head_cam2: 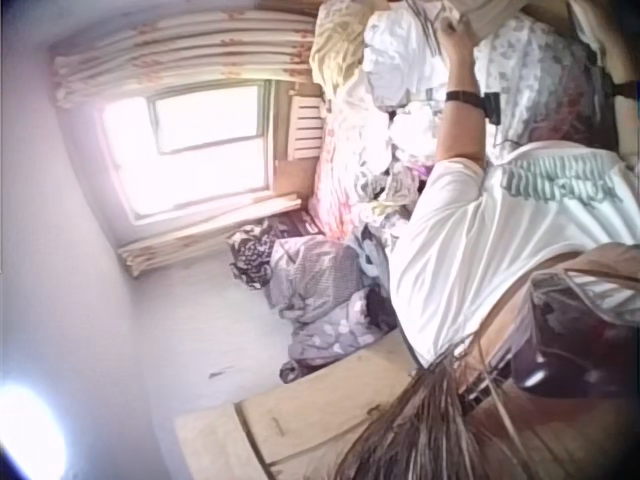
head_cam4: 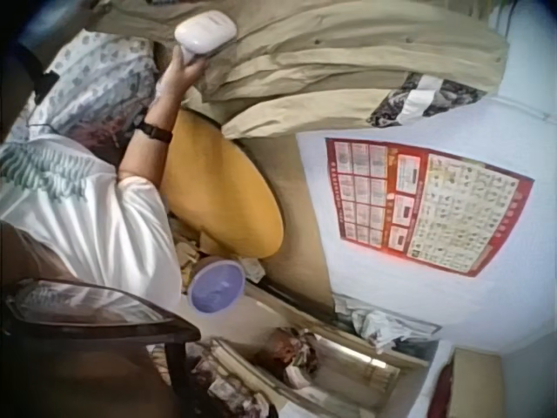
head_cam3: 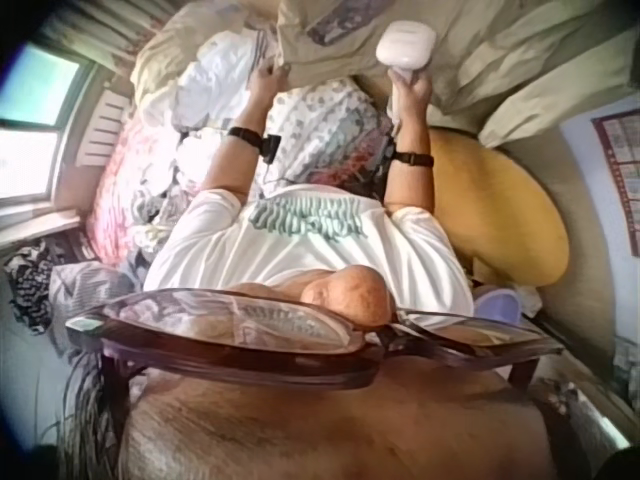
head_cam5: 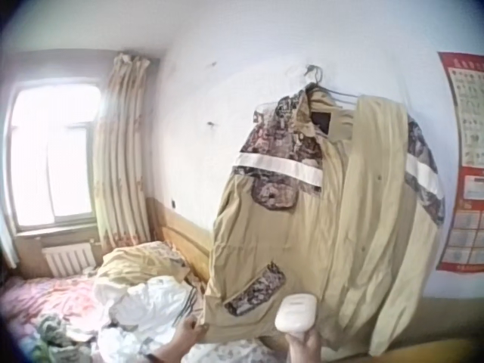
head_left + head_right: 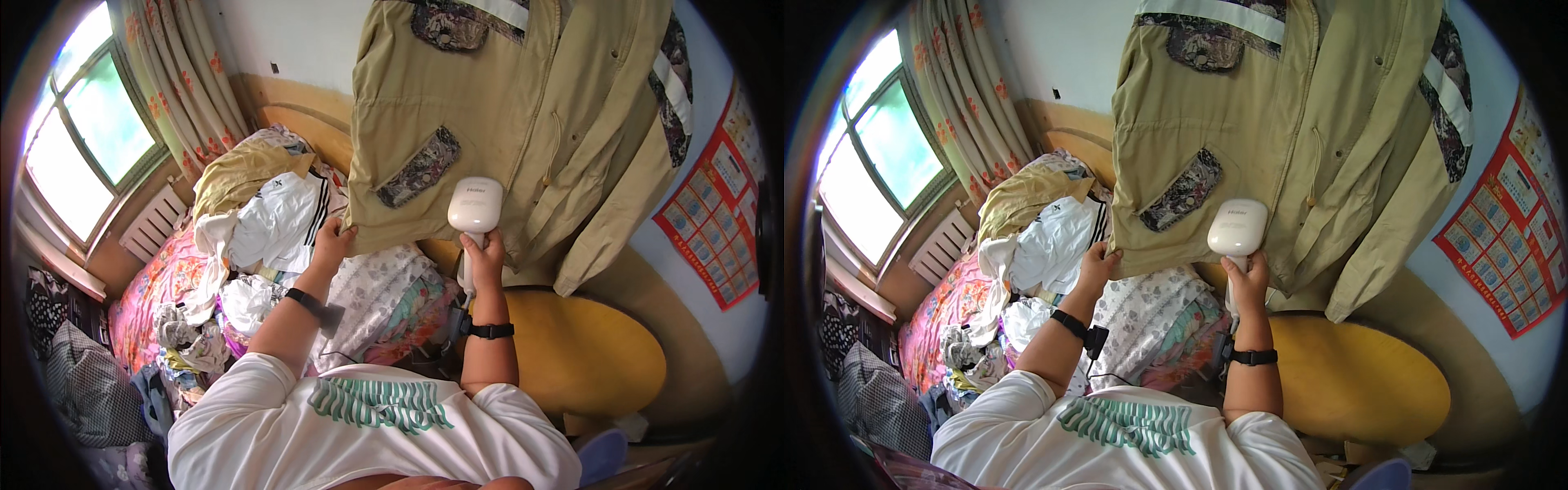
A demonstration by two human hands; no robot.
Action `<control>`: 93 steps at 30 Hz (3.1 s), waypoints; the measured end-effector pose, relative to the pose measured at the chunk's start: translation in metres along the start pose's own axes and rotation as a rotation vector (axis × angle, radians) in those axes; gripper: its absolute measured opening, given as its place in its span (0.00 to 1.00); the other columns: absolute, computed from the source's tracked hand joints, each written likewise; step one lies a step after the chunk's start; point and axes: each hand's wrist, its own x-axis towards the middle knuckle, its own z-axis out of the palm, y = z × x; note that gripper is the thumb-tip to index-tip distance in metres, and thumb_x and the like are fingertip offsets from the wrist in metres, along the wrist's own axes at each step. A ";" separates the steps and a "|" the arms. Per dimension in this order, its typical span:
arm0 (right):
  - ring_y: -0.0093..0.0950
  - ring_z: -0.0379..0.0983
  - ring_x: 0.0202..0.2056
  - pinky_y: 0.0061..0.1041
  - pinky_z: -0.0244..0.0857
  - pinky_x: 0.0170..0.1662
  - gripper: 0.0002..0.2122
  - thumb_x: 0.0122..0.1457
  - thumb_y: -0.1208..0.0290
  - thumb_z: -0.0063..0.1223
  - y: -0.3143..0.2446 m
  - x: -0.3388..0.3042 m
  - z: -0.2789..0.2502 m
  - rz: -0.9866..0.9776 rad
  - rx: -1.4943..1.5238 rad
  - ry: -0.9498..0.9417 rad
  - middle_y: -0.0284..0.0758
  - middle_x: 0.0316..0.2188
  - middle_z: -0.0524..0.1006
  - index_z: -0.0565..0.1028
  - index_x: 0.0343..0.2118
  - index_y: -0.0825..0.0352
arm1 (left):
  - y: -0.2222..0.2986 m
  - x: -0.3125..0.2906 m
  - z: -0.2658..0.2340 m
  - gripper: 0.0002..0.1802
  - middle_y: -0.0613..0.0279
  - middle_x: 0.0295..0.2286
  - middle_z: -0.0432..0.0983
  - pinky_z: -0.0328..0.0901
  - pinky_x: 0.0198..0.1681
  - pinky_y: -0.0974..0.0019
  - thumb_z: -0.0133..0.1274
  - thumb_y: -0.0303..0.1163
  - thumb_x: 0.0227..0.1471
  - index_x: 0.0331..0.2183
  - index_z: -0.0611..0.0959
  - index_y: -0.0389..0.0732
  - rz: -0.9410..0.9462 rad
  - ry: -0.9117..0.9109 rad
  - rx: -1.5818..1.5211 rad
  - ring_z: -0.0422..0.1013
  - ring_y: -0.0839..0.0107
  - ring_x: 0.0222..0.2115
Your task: The person uses a handheld steamer on a jacket hanging on a wall, moving the device across the fabric while holding the bottom of the garment with one hand.
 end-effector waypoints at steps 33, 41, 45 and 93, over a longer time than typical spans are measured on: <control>0.37 0.69 0.33 0.31 0.64 0.37 0.18 0.43 0.68 0.67 0.050 0.013 -0.017 -0.003 -0.414 -0.019 0.41 0.34 0.69 0.73 0.34 0.71 | 0.032 -0.032 0.175 0.22 0.58 0.36 0.75 0.65 0.42 0.69 0.52 0.39 0.55 0.46 0.73 0.34 -0.015 -0.654 0.097 0.69 0.73 0.38; 0.41 0.67 0.38 0.33 0.63 0.42 0.15 0.47 0.71 0.59 0.028 0.018 -0.033 -0.470 -0.616 -0.281 0.45 0.36 0.70 0.74 0.38 0.70 | 0.012 -0.034 0.206 0.26 0.60 0.40 0.72 0.63 0.45 0.69 0.49 0.46 0.57 0.49 0.70 0.36 -0.095 -0.618 -0.405 0.67 0.74 0.41; 0.37 0.70 0.39 0.31 0.64 0.44 0.15 0.49 0.72 0.55 0.022 0.036 -0.052 0.013 -0.453 -0.034 0.45 0.38 0.71 0.73 0.40 0.72 | -0.012 -0.031 0.194 0.22 0.63 0.36 0.73 0.63 0.45 0.67 0.50 0.42 0.57 0.47 0.71 0.36 0.051 -0.628 -0.266 0.68 0.74 0.39; 0.32 0.61 0.54 0.30 0.51 0.57 0.28 0.58 0.66 0.51 -0.111 0.056 -0.060 0.082 0.014 -0.124 0.47 0.53 0.64 0.55 0.56 0.76 | 0.050 -0.062 0.146 0.22 0.52 0.33 0.76 0.67 0.41 0.61 0.57 0.28 0.39 0.41 0.76 0.37 0.304 -0.646 0.016 0.73 0.61 0.35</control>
